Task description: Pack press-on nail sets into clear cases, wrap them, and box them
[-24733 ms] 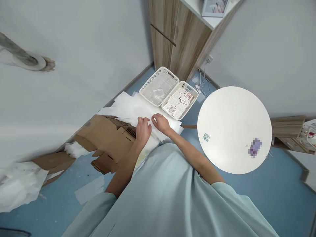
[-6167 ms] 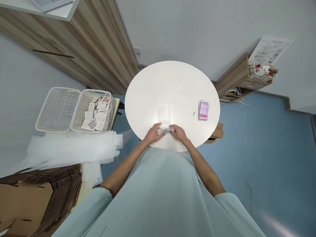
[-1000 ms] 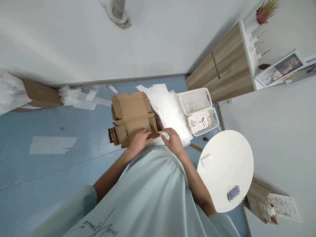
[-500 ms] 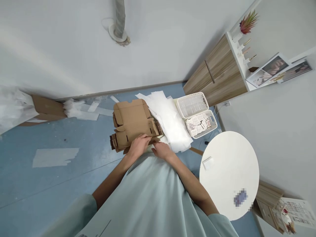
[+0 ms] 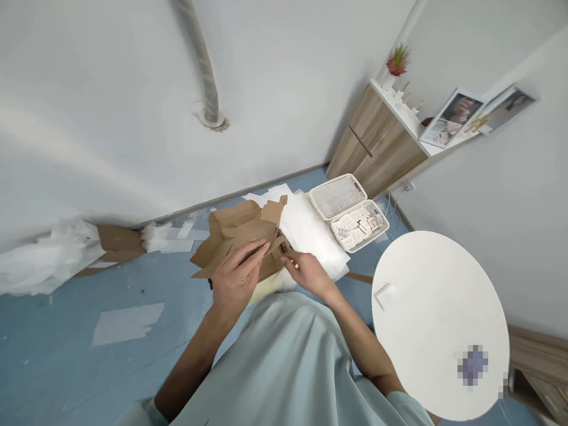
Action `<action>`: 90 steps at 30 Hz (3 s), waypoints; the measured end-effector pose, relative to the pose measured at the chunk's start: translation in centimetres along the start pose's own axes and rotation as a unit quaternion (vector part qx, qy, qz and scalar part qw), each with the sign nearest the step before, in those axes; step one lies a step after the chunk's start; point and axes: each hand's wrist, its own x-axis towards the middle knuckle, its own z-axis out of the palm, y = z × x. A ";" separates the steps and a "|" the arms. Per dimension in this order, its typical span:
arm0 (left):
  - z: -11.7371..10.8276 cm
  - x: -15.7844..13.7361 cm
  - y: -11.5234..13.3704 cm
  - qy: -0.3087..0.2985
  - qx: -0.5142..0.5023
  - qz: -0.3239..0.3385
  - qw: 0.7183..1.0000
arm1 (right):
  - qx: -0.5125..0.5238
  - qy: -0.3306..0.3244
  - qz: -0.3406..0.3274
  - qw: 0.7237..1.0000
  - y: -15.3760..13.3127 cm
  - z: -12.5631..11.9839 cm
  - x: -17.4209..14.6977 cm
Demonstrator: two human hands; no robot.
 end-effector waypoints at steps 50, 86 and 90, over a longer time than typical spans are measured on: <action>49.0 -21.8 30.2 -0.649 -0.035 0.360 0.670 | 0.195 0.442 0.487 0.728 46.6 3.2 -47.9; 48.8 -19.3 32.8 -0.647 0.065 0.218 0.728 | 0.204 0.312 0.465 0.803 45.1 5.6 -45.6; 48.5 -19.1 32.6 -0.616 0.052 0.198 0.761 | 0.200 0.307 0.462 0.808 45.1 5.5 -45.6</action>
